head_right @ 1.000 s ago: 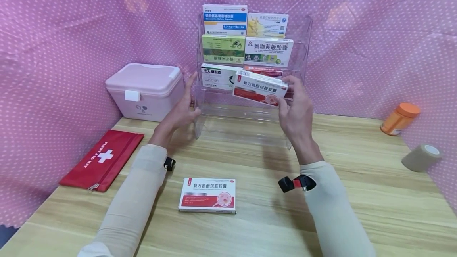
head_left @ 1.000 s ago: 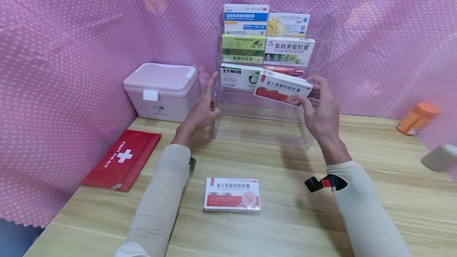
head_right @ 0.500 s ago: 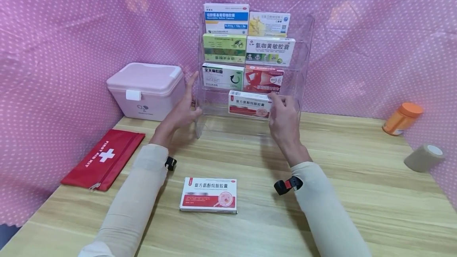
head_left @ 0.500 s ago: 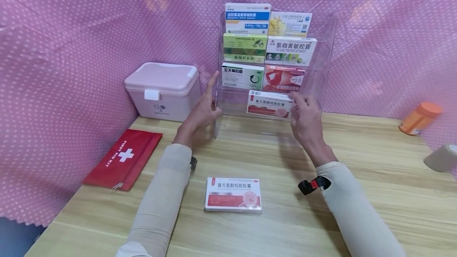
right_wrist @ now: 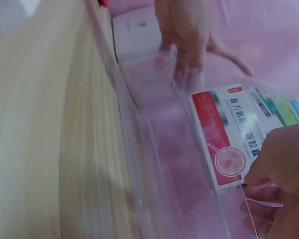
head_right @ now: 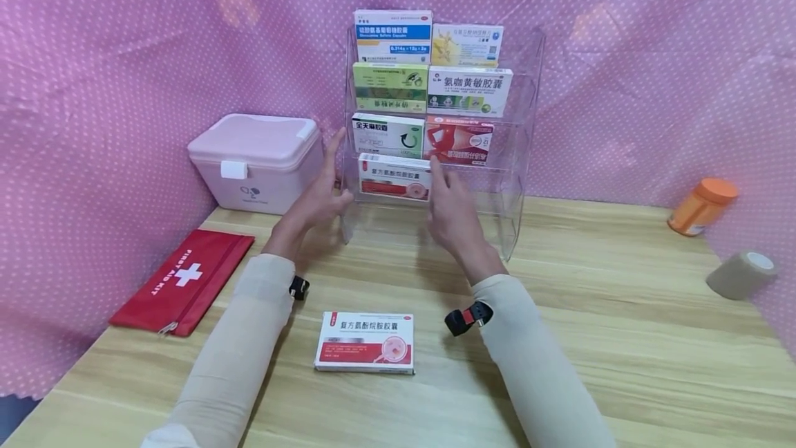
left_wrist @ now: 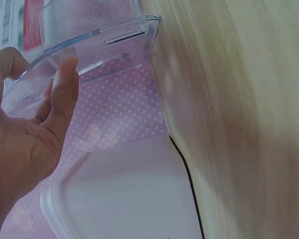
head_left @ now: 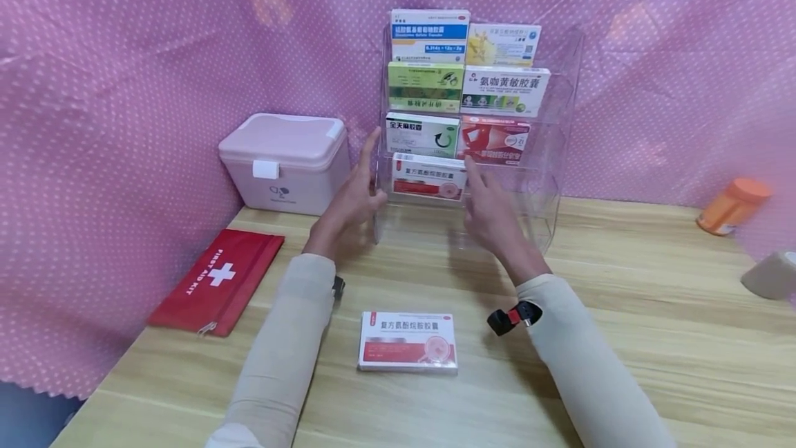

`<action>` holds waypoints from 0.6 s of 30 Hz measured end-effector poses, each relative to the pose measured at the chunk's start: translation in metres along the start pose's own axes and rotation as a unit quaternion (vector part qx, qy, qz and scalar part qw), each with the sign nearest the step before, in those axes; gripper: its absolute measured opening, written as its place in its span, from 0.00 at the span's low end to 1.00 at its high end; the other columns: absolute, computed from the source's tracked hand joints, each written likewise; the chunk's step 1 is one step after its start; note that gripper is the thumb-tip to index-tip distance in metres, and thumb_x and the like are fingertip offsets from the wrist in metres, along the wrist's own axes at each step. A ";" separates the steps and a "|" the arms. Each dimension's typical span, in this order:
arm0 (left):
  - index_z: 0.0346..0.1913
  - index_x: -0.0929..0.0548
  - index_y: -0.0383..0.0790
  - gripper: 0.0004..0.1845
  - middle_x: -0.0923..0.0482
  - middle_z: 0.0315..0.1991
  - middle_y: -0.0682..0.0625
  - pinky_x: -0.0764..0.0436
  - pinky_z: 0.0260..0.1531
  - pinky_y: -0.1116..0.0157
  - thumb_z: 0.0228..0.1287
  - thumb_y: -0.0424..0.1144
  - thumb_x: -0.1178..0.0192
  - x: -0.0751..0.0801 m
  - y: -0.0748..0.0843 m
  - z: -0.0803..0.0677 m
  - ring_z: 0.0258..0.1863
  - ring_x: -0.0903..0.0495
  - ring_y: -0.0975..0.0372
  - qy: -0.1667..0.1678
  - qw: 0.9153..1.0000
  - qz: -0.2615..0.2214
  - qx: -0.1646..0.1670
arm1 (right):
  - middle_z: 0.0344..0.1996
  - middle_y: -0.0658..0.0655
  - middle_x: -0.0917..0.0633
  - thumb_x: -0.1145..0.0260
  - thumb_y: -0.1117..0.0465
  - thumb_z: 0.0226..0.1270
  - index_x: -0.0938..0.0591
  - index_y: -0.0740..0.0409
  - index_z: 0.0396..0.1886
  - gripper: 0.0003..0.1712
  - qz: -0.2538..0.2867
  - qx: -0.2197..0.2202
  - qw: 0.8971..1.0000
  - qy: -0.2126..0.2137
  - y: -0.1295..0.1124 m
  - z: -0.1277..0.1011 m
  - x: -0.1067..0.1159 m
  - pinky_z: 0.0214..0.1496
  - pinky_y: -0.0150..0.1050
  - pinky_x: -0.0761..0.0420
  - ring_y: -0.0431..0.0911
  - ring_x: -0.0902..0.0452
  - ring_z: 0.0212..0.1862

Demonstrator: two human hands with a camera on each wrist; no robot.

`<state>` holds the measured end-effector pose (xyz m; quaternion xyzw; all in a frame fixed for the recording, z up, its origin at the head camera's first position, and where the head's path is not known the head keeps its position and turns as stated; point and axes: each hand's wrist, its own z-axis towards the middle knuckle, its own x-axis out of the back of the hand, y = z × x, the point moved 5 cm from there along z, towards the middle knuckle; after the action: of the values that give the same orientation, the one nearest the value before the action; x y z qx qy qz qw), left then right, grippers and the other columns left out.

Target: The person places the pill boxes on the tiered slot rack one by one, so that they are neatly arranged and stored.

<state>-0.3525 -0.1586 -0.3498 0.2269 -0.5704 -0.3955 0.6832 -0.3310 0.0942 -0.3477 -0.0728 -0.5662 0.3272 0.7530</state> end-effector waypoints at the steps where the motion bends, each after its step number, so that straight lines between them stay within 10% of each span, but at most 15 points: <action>1: 0.81 0.70 0.89 0.68 0.54 0.89 0.39 0.17 0.34 0.59 0.66 0.23 0.38 0.000 -0.001 0.000 0.39 0.24 0.51 0.000 1.000 -0.002 0.000 | 0.76 0.71 0.29 0.45 0.68 0.79 0.54 0.47 0.91 0.48 -0.001 0.005 1.000 -0.006 -0.004 0.001 -0.004 0.79 0.64 0.28 0.64 0.26 0.68; 18: 0.83 0.67 0.87 0.68 0.53 0.88 0.39 0.19 0.32 0.61 0.64 0.22 0.38 0.001 -0.004 0.000 0.33 0.27 0.55 0.006 1.000 -0.012 -0.013 | 0.86 0.66 0.40 0.38 0.70 0.71 0.61 0.53 0.90 0.58 0.042 0.022 0.998 -0.031 -0.009 -0.002 -0.010 0.87 0.61 0.41 0.62 0.41 0.85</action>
<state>-0.3533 -0.1614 -0.3523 0.2271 -0.5583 -0.4100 0.6846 -0.3273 0.0819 -0.3522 -0.0702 -0.5783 0.3729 0.7222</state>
